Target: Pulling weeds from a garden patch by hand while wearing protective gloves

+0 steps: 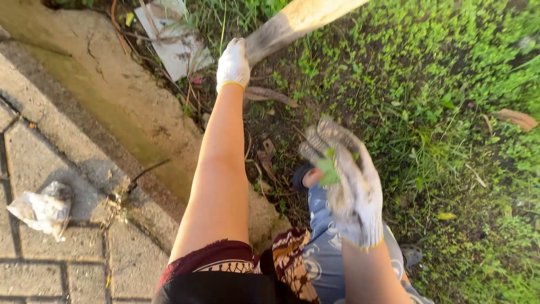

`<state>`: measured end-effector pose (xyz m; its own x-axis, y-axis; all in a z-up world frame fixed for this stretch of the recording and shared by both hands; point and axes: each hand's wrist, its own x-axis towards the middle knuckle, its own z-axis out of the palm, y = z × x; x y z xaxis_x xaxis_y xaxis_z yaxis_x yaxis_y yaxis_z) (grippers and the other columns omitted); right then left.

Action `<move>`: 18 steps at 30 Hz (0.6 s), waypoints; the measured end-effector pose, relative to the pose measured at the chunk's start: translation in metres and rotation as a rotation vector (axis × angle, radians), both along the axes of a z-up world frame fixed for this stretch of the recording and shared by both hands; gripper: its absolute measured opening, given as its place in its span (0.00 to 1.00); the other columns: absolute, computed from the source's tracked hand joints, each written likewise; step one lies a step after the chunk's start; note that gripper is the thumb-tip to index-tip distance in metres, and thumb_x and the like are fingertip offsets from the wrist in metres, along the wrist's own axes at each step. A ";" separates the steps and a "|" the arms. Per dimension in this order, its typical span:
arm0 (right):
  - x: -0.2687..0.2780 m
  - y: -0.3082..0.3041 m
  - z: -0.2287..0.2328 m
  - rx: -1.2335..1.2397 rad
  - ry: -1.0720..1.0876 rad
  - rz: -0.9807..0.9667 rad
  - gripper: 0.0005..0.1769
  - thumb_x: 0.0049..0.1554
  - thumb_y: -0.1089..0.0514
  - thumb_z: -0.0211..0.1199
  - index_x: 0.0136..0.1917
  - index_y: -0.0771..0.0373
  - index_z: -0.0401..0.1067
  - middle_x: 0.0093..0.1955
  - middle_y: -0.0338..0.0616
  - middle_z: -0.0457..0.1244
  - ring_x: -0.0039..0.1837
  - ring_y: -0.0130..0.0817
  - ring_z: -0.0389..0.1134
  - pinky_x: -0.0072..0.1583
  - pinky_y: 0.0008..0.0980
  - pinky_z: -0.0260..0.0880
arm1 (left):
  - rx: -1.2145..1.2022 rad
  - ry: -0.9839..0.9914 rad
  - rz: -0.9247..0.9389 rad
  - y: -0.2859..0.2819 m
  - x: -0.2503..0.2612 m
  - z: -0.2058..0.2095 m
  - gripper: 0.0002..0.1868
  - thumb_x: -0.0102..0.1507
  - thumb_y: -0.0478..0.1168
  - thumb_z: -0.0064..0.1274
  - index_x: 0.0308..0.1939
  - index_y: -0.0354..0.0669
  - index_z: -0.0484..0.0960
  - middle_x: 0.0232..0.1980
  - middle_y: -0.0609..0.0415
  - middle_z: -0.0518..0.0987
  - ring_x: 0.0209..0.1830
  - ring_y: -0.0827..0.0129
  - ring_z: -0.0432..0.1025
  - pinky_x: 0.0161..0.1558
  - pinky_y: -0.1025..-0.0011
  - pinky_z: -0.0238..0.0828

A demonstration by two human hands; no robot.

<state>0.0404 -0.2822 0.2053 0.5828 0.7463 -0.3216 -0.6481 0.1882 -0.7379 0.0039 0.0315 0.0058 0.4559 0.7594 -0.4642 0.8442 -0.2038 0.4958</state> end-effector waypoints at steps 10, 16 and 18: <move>-0.005 0.009 0.009 -0.258 0.100 0.049 0.30 0.57 0.57 0.64 0.71 0.64 0.62 0.42 0.70 0.64 0.26 0.29 0.59 0.28 0.22 0.57 | 0.094 0.492 -0.124 0.029 -0.002 -0.012 0.49 0.59 0.64 0.62 0.77 0.56 0.57 0.83 0.52 0.42 0.80 0.39 0.32 0.69 0.24 0.43; -0.003 0.017 0.007 -0.155 -0.007 -0.019 0.36 0.56 0.56 0.65 0.71 0.77 0.60 0.73 0.70 0.59 0.48 0.52 0.72 0.55 0.44 0.70 | -0.116 0.486 0.217 0.042 -0.026 -0.086 0.49 0.58 0.44 0.70 0.74 0.43 0.54 0.66 0.45 0.69 0.58 0.54 0.73 0.53 0.54 0.78; -0.001 0.013 0.006 -0.223 -0.088 0.058 0.34 0.58 0.52 0.62 0.71 0.73 0.61 0.67 0.73 0.63 0.50 0.55 0.73 0.51 0.38 0.72 | -0.162 0.603 0.280 0.044 -0.041 -0.143 0.38 0.68 0.32 0.40 0.82 0.45 0.47 0.29 0.61 0.77 0.27 0.70 0.70 0.30 0.68 0.68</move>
